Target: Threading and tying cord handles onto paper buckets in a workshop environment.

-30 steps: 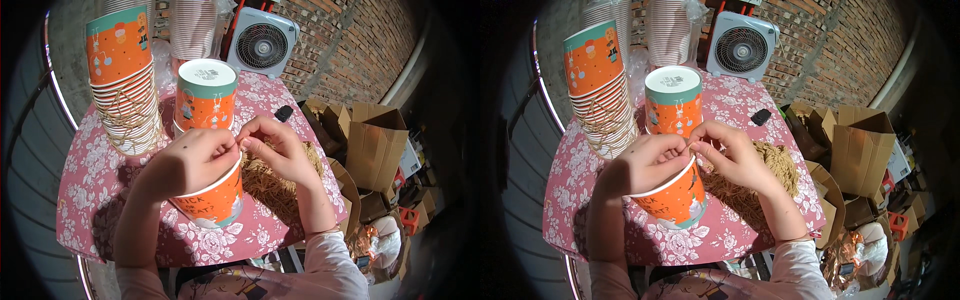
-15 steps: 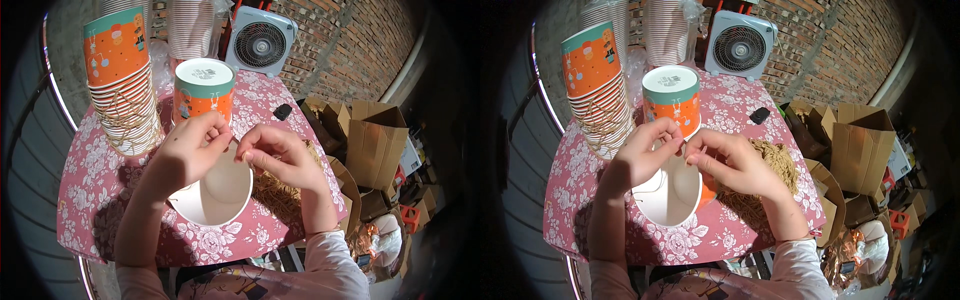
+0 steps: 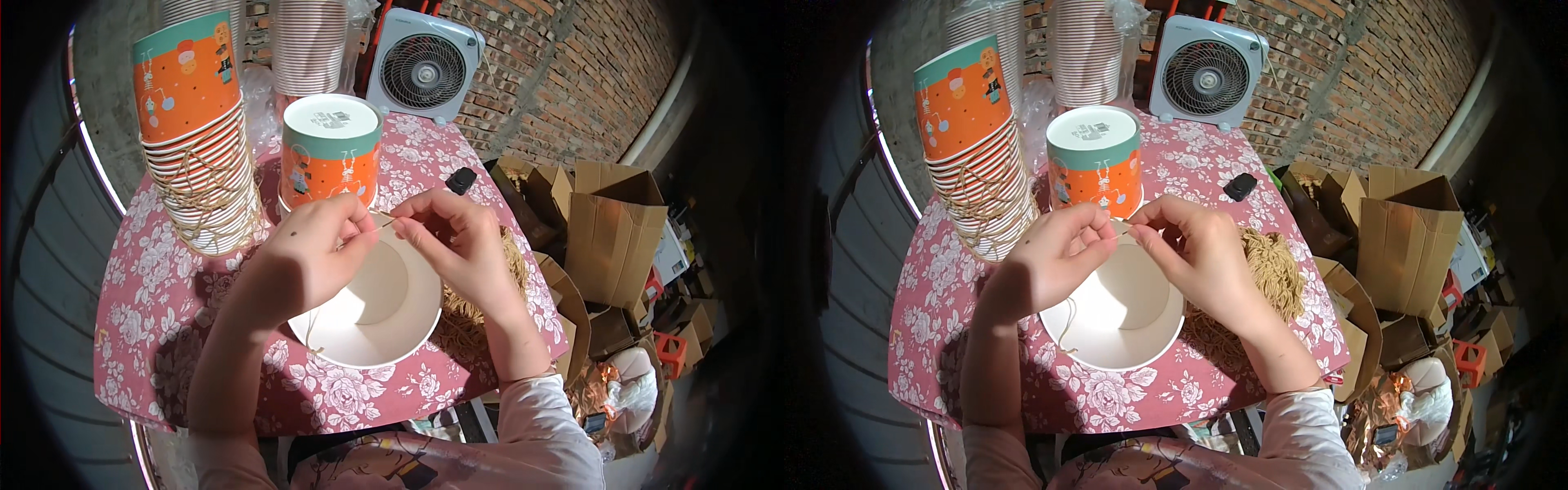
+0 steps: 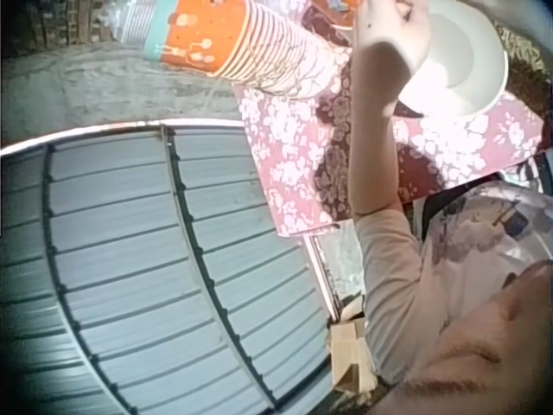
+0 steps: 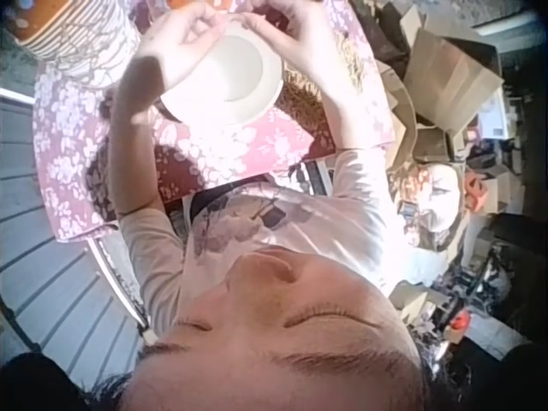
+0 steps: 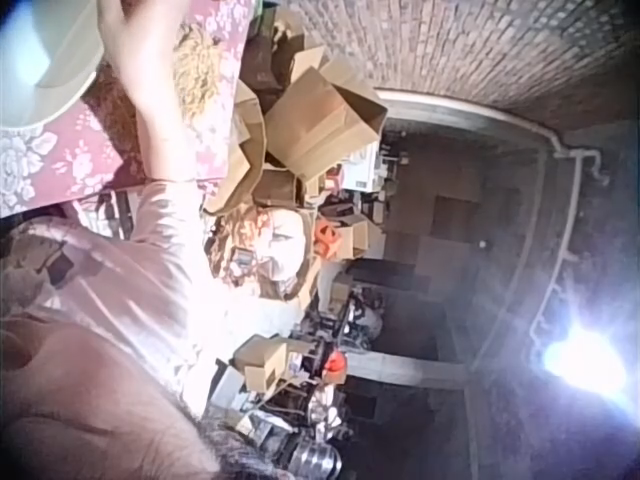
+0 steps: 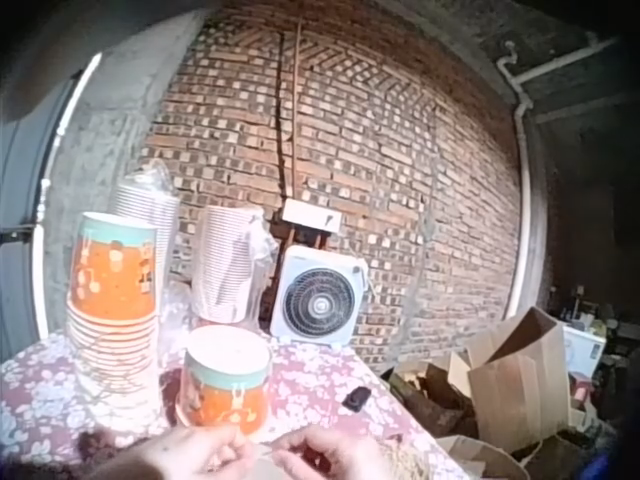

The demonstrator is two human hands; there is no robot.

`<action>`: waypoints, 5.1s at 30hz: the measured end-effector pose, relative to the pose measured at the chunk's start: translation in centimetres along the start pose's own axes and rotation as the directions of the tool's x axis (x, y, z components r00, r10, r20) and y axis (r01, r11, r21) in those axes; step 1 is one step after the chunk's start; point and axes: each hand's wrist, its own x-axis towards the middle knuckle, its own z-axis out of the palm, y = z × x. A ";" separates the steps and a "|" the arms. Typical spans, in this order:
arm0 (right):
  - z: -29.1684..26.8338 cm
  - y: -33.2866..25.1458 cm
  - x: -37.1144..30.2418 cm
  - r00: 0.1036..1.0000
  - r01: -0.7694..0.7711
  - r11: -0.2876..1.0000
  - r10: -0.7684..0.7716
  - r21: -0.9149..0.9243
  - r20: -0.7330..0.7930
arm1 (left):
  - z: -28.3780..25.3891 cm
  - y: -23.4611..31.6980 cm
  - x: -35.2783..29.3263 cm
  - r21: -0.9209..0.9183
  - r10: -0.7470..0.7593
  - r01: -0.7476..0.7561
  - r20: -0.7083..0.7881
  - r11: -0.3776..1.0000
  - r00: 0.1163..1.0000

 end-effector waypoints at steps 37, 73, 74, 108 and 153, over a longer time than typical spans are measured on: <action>-0.1 -1.5 -0.1 0.897 0.442 0.876 -0.426 -0.192 0.119 | 0.6 -0.2 0.6 -0.117 -0.019 0.009 -0.081 0.993 0.997; 0.6 -0.3 -0.2 0.972 0.235 0.952 -0.231 -0.196 0.046 | 0.9 1.1 -0.7 0.614 0.318 -0.179 -0.124 0.769 0.940; 0.5 -0.1 -0.1 0.964 0.263 0.943 -0.250 -0.204 0.087 | 0.8 1.1 -0.7 0.614 0.318 -0.179 -0.126 0.769 0.940; 0.7 -0.2 -0.3 0.961 0.251 0.932 -0.208 -0.260 0.182 | 0.5 -0.7 1.4 0.314 -0.062 0.046 0.041 0.948 0.997; 1.4 5.7 -5.9 0.963 0.237 0.950 -0.202 0.203 -0.181 | 1.3 1.9 3.7 0.000 -0.380 0.404 0.344 0.915 0.859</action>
